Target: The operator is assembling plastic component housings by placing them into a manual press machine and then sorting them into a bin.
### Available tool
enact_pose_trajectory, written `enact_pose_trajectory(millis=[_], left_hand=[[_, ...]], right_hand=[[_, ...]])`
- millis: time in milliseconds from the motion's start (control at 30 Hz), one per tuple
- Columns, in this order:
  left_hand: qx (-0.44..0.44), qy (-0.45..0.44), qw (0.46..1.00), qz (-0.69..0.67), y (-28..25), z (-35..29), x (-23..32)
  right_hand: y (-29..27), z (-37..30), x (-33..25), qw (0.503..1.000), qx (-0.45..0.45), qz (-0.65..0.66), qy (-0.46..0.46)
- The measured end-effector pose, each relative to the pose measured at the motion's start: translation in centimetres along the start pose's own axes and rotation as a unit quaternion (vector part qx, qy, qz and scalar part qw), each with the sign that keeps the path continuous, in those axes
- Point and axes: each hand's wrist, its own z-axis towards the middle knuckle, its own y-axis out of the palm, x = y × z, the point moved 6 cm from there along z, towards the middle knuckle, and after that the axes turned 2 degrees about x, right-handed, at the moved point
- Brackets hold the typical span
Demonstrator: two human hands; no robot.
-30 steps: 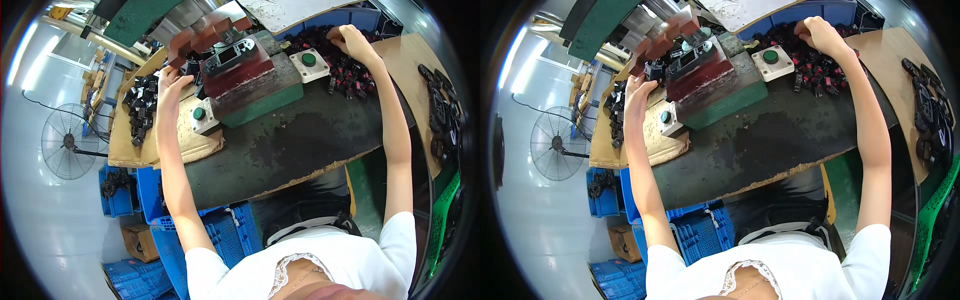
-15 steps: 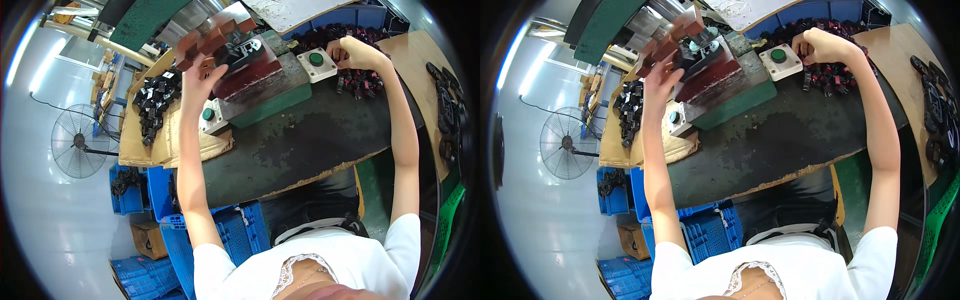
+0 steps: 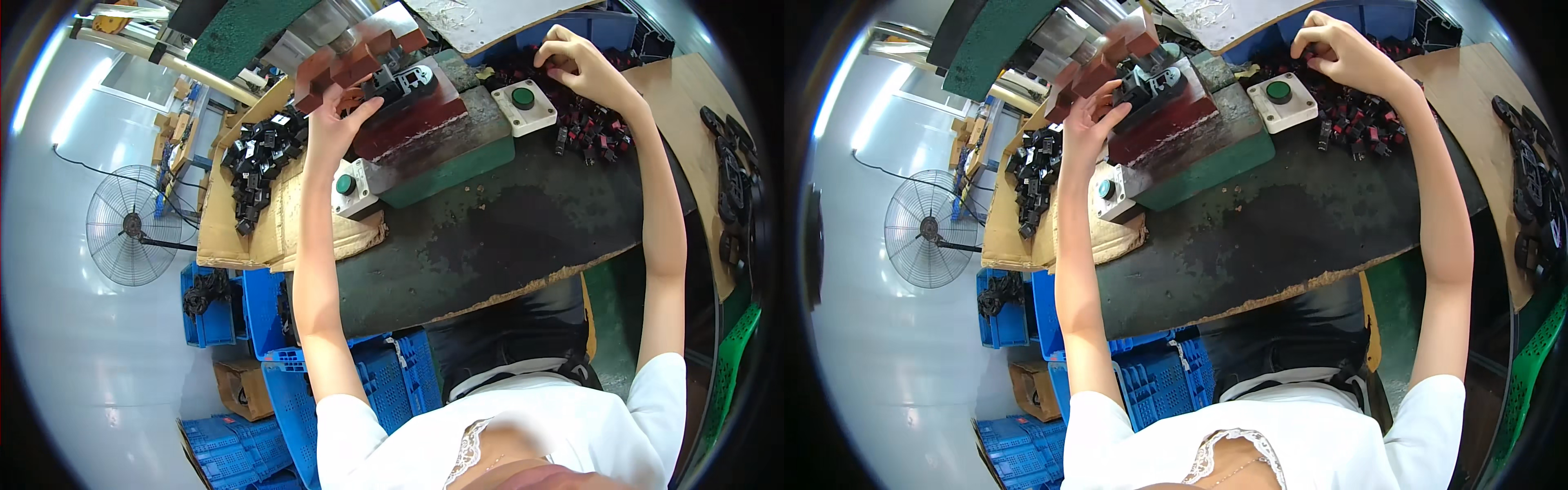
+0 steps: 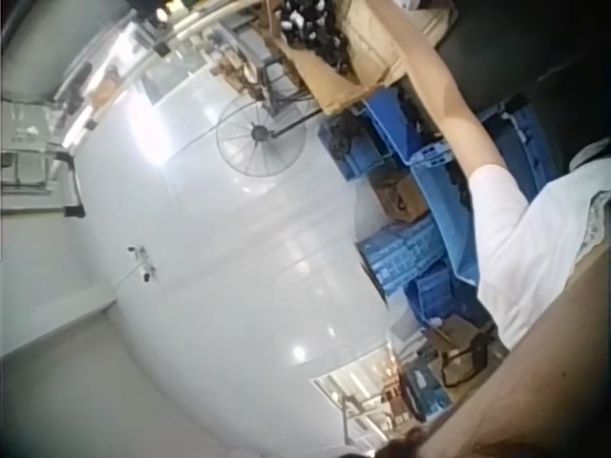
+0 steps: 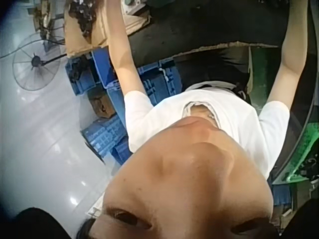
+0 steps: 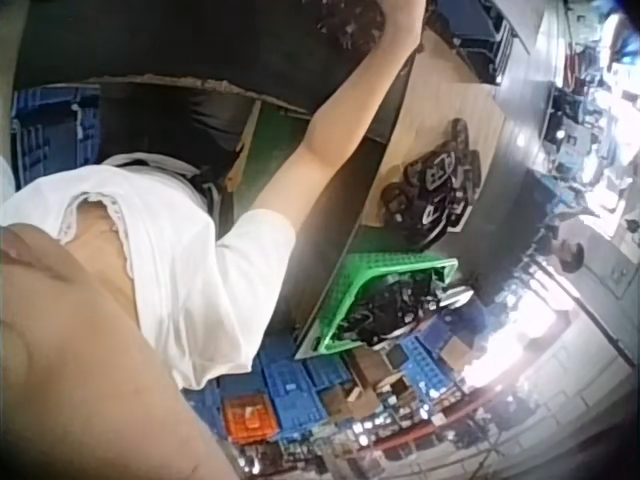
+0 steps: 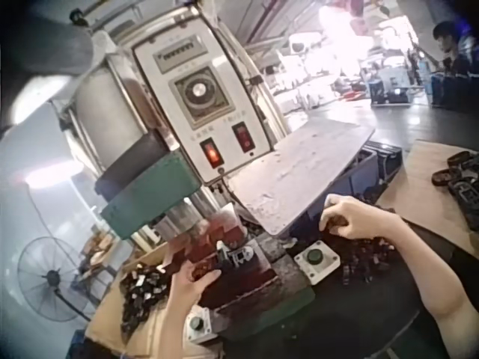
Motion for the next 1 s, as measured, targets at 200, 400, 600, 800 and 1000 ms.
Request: enact_pose_trajectory(millis=[200, 400, 600, 800, 1000], left_hand=[[-0.046, 0.08, 0.973, 0.214, 0.6, 0.3, 1.3], [-0.084, 0.119, 0.956, 0.254, 1.4, -0.3, 2.0], [-0.064, 0.132, 0.969, 0.2, 0.7, -1.0, 2.2], [-0.039, 0.036, 0.982, 0.183, -4.0, -4.1, 3.6], [-0.025, 0.084, 0.946, 0.311, -5.6, -9.8, 2.6]], right_hand=[[-1.0, 0.2, -1.2, 0.993, 0.063, -0.04, -0.088], [-1.4, 0.4, -0.2, 0.995, 0.097, 0.03, 0.018], [-1.7, 0.6, -1.4, 0.99, 0.123, 0.037, -0.051], [-1.7, 0.6, -1.7, 0.987, 0.121, 0.105, -0.007], [0.0, 1.4, -4.7, 0.968, 0.118, 0.211, -0.072]])
